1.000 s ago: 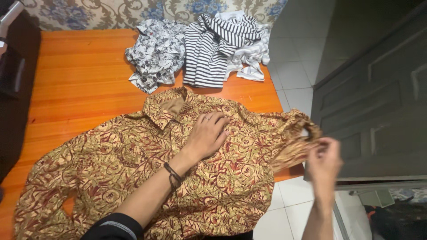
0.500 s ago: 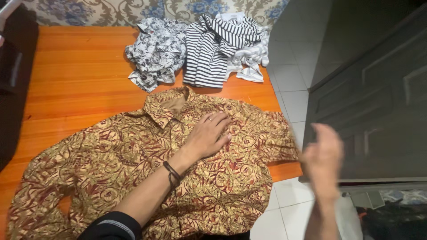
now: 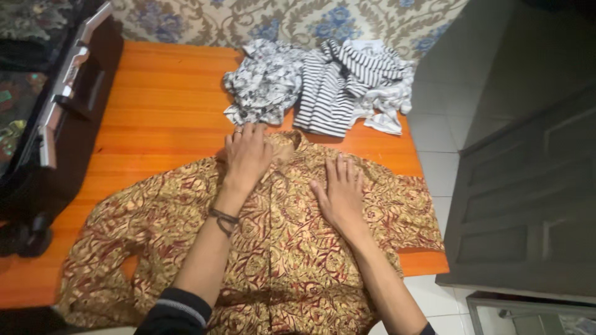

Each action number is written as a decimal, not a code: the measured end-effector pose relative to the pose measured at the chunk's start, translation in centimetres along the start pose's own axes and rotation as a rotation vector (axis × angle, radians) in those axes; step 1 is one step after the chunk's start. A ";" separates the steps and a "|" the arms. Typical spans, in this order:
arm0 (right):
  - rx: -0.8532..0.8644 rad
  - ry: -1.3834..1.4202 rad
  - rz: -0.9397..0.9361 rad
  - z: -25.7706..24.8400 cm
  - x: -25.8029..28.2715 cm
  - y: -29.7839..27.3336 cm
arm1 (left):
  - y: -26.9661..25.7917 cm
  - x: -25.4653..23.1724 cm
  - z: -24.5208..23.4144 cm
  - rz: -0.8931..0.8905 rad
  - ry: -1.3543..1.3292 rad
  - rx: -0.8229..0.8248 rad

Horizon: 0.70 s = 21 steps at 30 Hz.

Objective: The person folds patterned shirts by hand on a table and places them into an open suitcase.

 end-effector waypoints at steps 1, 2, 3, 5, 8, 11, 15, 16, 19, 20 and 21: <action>0.009 0.005 -0.009 0.4 -0.1 -0.4 | -0.4 1.3 0.1 -0.084 0.077 -0.002; 0.002 0.040 0.009 0.4 -0.5 -0.5 | -0.4 1.7 0.2 -0.092 0.084 -0.004; -0.005 0.075 0.026 0.3 -0.7 -0.5 | -0.2 1.9 0.9 -0.125 0.113 0.036; 0.017 0.078 0.035 0.3 -0.7 -0.6 | 0.3 2.1 1.8 -0.160 0.145 0.087; 0.025 0.074 0.043 0.1 -0.5 -0.5 | 2.2 2.5 1.4 -0.222 0.299 0.122; 0.008 0.085 0.039 -0.3 -0.5 -0.6 | 3.6 2.2 1.4 -0.190 0.177 0.314; -0.006 0.130 0.026 -0.3 -0.5 -0.7 | 4.4 1.4 -1.4 -0.118 -0.017 0.179; -0.007 0.131 0.026 -0.3 -0.6 -0.7 | 4.4 1.0 -2.1 -0.054 0.004 0.114; -0.010 0.126 0.014 -0.3 -0.6 -0.6 | 4.1 0.9 -2.7 0.009 -0.293 -0.013; -0.007 0.122 0.019 -0.2 -0.6 -0.6 | 3.7 1.7 -3.1 0.008 -0.290 -0.015; -0.004 0.117 0.024 -0.2 -0.7 -0.7 | 3.0 3.6 -2.8 -0.088 -0.444 0.062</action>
Point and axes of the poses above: each hand's wrist, its own y-axis towards the middle knuckle, its own z-axis out of the palm, x = y × z, the point moved 9 cm from there along y, towards the middle knuckle, and after that the axes turned 3 degrees about x, right-handed, at the moved point
